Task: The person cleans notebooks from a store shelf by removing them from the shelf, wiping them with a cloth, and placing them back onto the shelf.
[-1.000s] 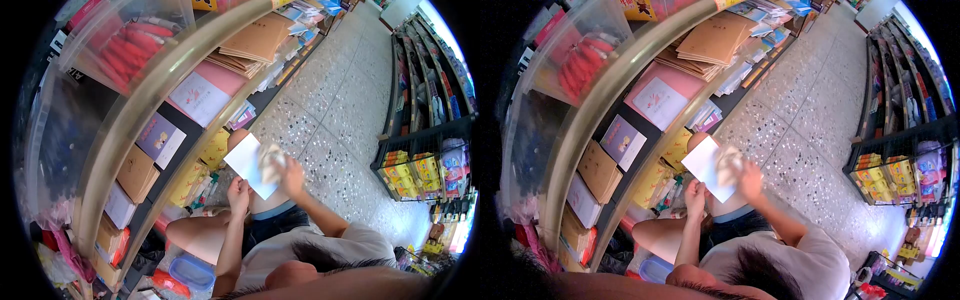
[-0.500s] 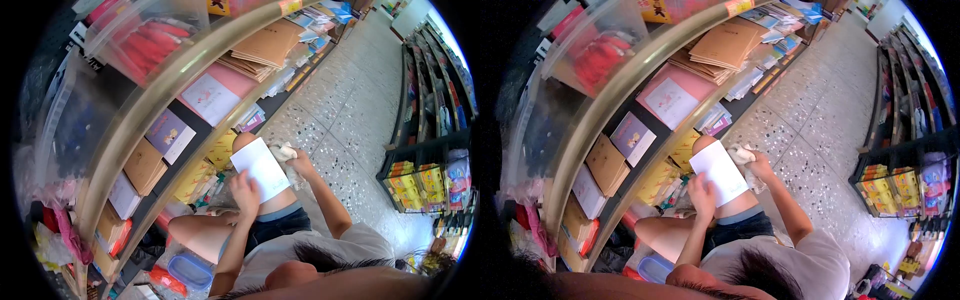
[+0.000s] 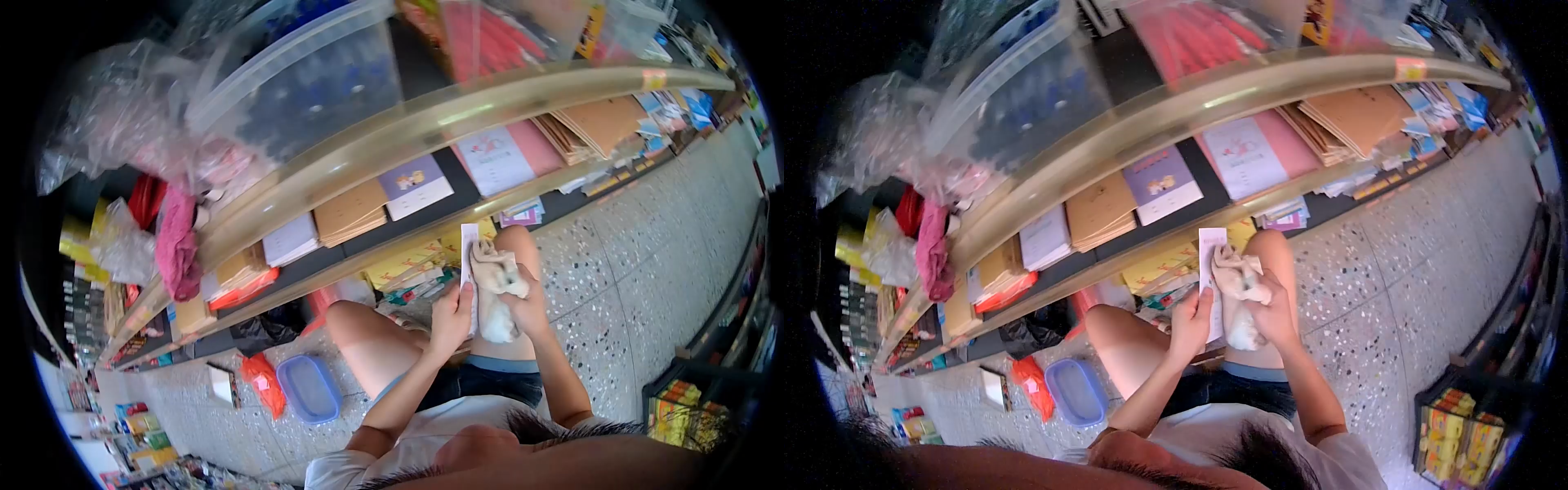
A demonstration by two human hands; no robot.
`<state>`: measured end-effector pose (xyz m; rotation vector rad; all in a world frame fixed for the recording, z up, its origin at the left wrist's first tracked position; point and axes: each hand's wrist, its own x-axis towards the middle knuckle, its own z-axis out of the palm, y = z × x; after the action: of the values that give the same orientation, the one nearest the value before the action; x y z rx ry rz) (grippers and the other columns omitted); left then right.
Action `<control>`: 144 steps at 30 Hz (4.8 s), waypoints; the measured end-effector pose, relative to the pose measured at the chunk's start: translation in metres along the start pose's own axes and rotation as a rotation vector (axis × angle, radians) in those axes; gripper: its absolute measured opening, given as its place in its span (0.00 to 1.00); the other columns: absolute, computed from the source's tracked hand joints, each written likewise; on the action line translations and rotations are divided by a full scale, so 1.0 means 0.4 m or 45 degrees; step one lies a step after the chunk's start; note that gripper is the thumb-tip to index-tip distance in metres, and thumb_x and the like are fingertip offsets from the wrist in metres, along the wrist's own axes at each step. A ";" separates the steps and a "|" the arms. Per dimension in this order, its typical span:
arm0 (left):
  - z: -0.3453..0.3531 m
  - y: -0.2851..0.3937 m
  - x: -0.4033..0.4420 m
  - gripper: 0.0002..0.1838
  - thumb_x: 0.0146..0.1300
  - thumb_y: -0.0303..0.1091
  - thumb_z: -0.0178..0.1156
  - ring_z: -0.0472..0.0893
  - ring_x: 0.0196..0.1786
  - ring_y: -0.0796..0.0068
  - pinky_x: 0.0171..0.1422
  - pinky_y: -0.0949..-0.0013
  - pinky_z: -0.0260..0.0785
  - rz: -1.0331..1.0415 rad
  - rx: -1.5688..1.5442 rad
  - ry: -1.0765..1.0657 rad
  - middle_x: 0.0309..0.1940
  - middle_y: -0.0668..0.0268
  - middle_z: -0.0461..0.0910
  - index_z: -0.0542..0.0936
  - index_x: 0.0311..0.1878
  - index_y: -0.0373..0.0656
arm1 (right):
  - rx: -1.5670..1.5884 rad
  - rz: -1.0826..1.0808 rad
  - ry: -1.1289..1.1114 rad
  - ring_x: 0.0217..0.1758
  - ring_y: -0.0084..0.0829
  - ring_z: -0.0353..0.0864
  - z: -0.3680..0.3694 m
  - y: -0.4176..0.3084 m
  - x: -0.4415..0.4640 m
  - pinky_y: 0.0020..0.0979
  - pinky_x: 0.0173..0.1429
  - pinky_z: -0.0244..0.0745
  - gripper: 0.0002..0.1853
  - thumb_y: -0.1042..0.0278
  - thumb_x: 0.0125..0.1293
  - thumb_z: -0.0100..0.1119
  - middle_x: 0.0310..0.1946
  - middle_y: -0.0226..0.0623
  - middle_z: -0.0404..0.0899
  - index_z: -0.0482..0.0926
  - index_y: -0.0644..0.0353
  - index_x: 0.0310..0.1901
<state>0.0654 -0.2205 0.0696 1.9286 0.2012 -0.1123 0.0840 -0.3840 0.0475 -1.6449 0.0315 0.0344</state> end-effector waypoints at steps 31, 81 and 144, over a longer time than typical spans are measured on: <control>-0.903 -0.383 0.410 0.14 0.59 0.33 0.57 0.76 0.48 0.46 0.55 0.55 0.68 0.529 0.890 1.018 0.43 0.51 0.80 0.78 0.46 0.38 | 0.975 0.637 -0.330 0.57 0.41 0.75 0.008 0.117 0.129 0.38 0.60 0.73 0.39 0.80 0.46 0.59 0.56 0.42 0.74 0.62 0.61 0.65; -0.569 -0.220 0.210 0.22 0.61 0.37 0.61 0.73 0.57 0.47 0.57 0.54 0.67 0.550 0.987 1.127 0.55 0.41 0.72 0.73 0.56 0.34 | 0.822 0.271 -0.026 0.59 0.41 0.72 0.006 0.087 0.107 0.37 0.67 0.62 0.43 0.84 0.37 0.63 0.54 0.42 0.74 0.63 0.63 0.62; 0.174 0.133 0.792 0.24 0.46 0.43 0.72 0.84 0.43 0.64 0.48 0.67 0.76 0.047 0.868 0.374 0.48 0.57 0.81 0.81 0.44 0.38 | 1.340 0.680 -0.275 0.56 0.40 0.77 -0.134 0.147 0.090 0.38 0.61 0.72 0.35 0.81 0.50 0.60 0.53 0.44 0.76 0.63 0.65 0.63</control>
<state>0.3876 -0.2766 0.0381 2.6256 0.3559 0.1498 0.1175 -0.4418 -0.0085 -0.5397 0.2752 0.5158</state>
